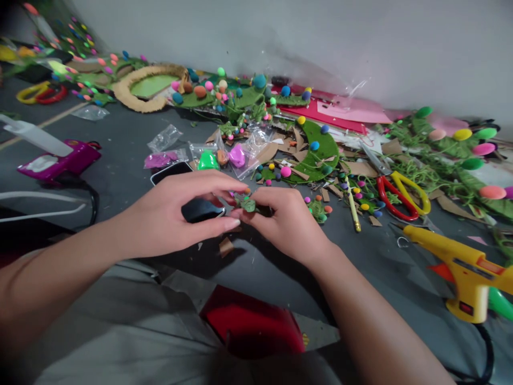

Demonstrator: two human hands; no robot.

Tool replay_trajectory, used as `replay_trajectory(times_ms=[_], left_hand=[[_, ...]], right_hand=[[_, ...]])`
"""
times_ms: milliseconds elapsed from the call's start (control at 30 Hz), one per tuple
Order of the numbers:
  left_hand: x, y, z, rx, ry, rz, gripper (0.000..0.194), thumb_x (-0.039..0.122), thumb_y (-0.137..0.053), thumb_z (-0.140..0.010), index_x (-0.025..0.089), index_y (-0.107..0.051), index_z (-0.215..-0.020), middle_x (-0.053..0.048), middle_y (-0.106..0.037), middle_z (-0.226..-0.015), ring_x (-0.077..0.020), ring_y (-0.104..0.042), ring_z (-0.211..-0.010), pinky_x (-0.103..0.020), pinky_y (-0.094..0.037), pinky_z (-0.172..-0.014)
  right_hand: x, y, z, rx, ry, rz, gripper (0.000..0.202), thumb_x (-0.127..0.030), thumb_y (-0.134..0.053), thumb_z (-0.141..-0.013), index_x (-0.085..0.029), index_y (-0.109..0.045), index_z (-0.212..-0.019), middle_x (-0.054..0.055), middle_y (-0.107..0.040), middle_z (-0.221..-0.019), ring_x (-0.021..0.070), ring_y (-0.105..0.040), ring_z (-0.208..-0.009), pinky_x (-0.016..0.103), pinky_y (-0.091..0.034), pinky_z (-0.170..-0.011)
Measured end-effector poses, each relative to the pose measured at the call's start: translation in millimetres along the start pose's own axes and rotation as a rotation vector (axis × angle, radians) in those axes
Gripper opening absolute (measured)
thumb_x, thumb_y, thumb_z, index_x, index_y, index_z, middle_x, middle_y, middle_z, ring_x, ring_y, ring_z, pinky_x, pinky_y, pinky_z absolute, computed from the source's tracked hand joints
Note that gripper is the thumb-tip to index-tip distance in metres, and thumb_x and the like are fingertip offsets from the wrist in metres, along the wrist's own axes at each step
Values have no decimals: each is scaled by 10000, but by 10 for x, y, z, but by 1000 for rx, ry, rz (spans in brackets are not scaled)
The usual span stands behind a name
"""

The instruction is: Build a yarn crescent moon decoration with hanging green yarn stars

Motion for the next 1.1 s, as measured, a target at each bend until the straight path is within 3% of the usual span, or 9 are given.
replay_trajectory(times_ms=[167, 367, 433, 533, 667, 967, 1100], left_hand=[[28, -99, -3, 66, -4, 55, 342, 278, -780, -864, 211, -694, -1188, -40, -737, -1170, -186, -687, -1062, -314, -543, -946], [22, -62, -18, 141, 24, 40, 191, 219, -715, -910, 267, -747, -1093, -2, -769, -1093, -175, -717, -996, -318, -572, -913], [26, -27, -25, 147, 27, 15, 210, 208, -692, -917, 300, -749, -1097, 12, -761, -1112, -173, -712, -1009, -324, -572, -927], [18, 18, -28, 168, 37, -11, 278, 153, -664, -907, 322, -750, -1110, 11, -744, -1147, -176, -701, -1032, -329, -577, -922], [-27, 40, -16, 182, 67, 47, 268, 106, -641, -902, 258, -759, -1089, -24, -721, -1112, -152, -695, -993, -248, -597, -795], [-103, 56, 2, 163, 182, 126, 190, 246, -672, -914, 242, -735, -1093, -10, -768, -1060, -146, -730, -877, -264, -617, -810], [-157, 49, 1, 187, 219, 187, 201, 284, -685, -910, 237, -731, -1100, -8, -789, -1062, -163, -755, -885, -279, -630, -810]], right_hand=[[-32, -55, 16, 26, -4, 31, 192, -339, -721, -870, -187, -724, -753, 25, -676, -712, 172, -579, -684, 285, -422, -621], [-29, -42, 13, 56, 29, 50, 171, -297, -745, -849, -173, -674, -754, -9, -597, -675, 123, -498, -645, 263, -372, -589], [-10, -16, 3, 31, -16, -18, 129, -288, -763, -839, -175, -702, -844, -6, -647, -745, 117, -510, -659, 255, -398, -593], [15, 13, -10, -21, -87, -205, 275, -319, -796, -826, -188, -730, -1059, 20, -736, -917, 129, -591, -718, 258, -485, -641], [36, 30, -13, -23, -124, -368, 289, -335, -790, -842, -208, -739, -1096, 43, -765, -1046, 168, -691, -852, 292, -563, -743], [52, 118, -34, 70, -130, -342, 240, -335, -726, -904, -210, -743, -1108, 30, -757, -923, 130, -675, -737, 262, -572, -672], [103, 191, -43, 167, -134, -381, 256, -307, -771, -866, -215, -740, -1103, 32, -762, -962, 152, -715, -820, 282, -612, -740]])
Point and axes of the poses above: each hand's wrist, its own z-axis away from the middle knuckle, its own y-axis out of the back of the hand, x = y × z, the point moved 4 cm from there along -z, towards the middle knuckle
